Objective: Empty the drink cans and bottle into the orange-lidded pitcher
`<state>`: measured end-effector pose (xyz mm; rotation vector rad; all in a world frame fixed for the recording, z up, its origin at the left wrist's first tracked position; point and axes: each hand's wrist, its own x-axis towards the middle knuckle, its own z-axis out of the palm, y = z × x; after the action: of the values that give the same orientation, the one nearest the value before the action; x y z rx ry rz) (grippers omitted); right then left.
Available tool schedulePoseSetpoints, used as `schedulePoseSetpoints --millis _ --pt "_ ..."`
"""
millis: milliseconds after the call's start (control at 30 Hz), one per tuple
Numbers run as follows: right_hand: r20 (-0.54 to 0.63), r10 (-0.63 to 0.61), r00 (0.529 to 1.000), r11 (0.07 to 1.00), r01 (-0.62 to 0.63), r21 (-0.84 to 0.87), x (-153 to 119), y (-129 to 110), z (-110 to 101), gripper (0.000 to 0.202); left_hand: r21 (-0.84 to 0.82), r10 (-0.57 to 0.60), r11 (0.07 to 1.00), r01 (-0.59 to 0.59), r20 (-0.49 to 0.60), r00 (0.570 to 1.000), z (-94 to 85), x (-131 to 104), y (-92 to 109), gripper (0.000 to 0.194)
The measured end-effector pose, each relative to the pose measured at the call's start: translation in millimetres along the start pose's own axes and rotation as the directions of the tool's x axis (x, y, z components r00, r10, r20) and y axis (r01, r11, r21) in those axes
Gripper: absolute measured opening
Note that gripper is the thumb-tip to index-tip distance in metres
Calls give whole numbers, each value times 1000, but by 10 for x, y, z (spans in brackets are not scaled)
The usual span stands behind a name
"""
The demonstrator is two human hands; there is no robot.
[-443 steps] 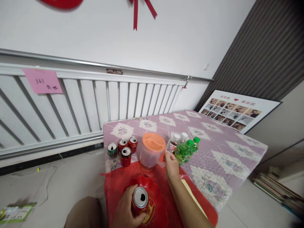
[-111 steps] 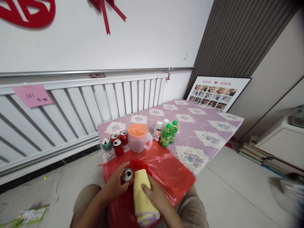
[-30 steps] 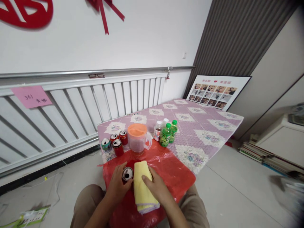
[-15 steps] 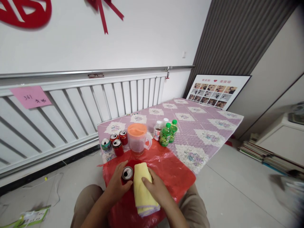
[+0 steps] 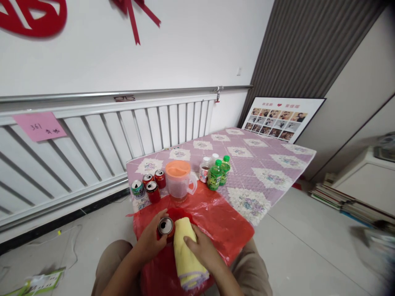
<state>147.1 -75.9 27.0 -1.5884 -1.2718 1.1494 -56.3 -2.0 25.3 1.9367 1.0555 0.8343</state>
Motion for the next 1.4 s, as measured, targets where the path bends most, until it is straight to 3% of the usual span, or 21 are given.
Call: schedulePoseSetpoints --millis 200,433,567,767,1100,1400 --pt "-59 -53 997 999 54 7 55 -167 -46 55 -16 4 1000 -4 5 1000 16 -6 -20 71" --pt "-6 -14 1000 1000 14 -28 18 53 32 51 151 38 989 -9 -186 982 113 -13 -99 60" --pt "-11 7 1000 999 -7 -46 -11 68 25 51 94 56 995 -45 -110 992 84 3 -54 59" --pt "-68 -54 996 998 55 10 29 -123 -5 54 16 40 999 -40 15 999 -16 11 -13 68" --pt "-8 -6 1000 997 5 -76 13 62 49 51 15 36 999 -36 27 999 -25 18 -33 69" --pt "-110 -70 992 997 64 -50 156 -142 6 57 6 -3 1000 2 44 999 -36 23 -43 68"
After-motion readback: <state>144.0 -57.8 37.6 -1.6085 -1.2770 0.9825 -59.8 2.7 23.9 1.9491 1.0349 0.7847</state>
